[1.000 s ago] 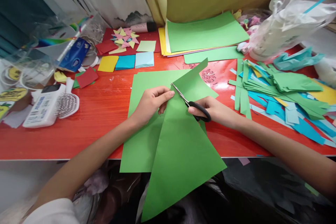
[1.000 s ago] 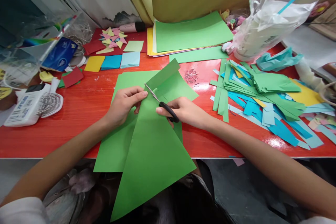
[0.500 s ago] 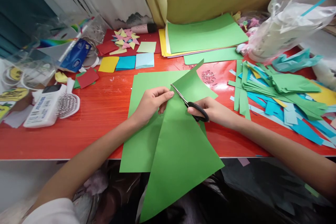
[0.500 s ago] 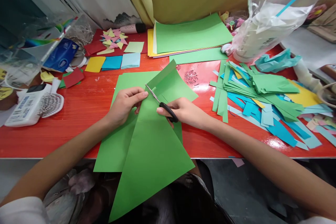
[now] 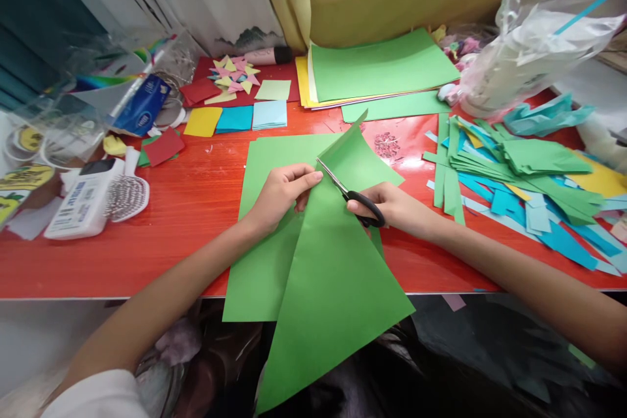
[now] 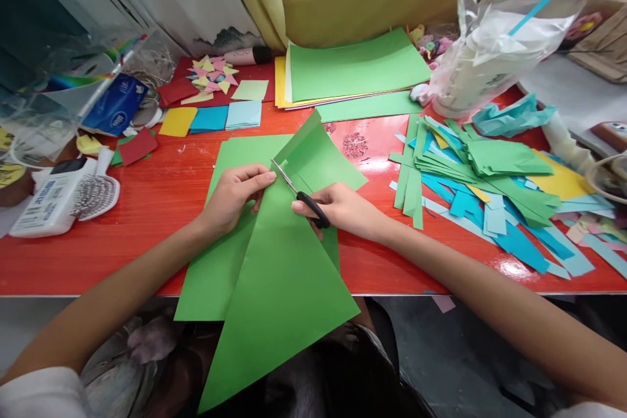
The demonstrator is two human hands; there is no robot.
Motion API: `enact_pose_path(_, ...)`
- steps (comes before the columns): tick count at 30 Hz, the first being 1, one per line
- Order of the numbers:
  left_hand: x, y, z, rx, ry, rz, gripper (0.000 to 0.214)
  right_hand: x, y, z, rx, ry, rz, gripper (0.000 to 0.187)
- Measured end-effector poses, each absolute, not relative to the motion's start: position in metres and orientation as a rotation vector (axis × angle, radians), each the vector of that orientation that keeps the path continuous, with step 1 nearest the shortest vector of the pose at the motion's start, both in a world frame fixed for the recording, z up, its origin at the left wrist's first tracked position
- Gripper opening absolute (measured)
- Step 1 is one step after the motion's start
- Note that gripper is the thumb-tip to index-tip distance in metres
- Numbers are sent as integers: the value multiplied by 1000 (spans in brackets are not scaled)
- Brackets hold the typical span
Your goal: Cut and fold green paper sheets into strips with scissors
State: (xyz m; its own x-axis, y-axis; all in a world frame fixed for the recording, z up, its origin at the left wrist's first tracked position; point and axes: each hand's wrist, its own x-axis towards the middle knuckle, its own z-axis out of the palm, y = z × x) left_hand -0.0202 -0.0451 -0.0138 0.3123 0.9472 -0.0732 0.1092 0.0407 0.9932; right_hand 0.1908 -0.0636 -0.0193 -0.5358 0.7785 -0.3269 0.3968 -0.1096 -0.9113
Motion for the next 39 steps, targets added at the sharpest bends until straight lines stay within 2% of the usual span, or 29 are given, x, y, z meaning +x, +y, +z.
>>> enact_pose_path(16,-20,-48,-14,1443,1042,832,27,189,-64,-10,-1221,-1842,1742,53)
enact_pose_path(26,-24,-40,-12,1430,1091,883,25,188,-64,-11,-1159,-1695,1658,44)
enact_pose_path(30,-40,-20,-13,1409,1179,1000,24,200,-52,-9,-1286,-1628,1292,42)
enact_pose_path(34,-57,1,-15,1414,1275,1094,8,224,-31,-14,-1662,-1821,584,30)
enact_pose_path(36,-65,8,-16,1462,1285,1094,20,235,-21,-20,-1869,-1892,254,25)
enact_pose_path(39,-74,16,-16,1498,1315,1005,20,246,-11,-27,-2008,-1897,67,30)
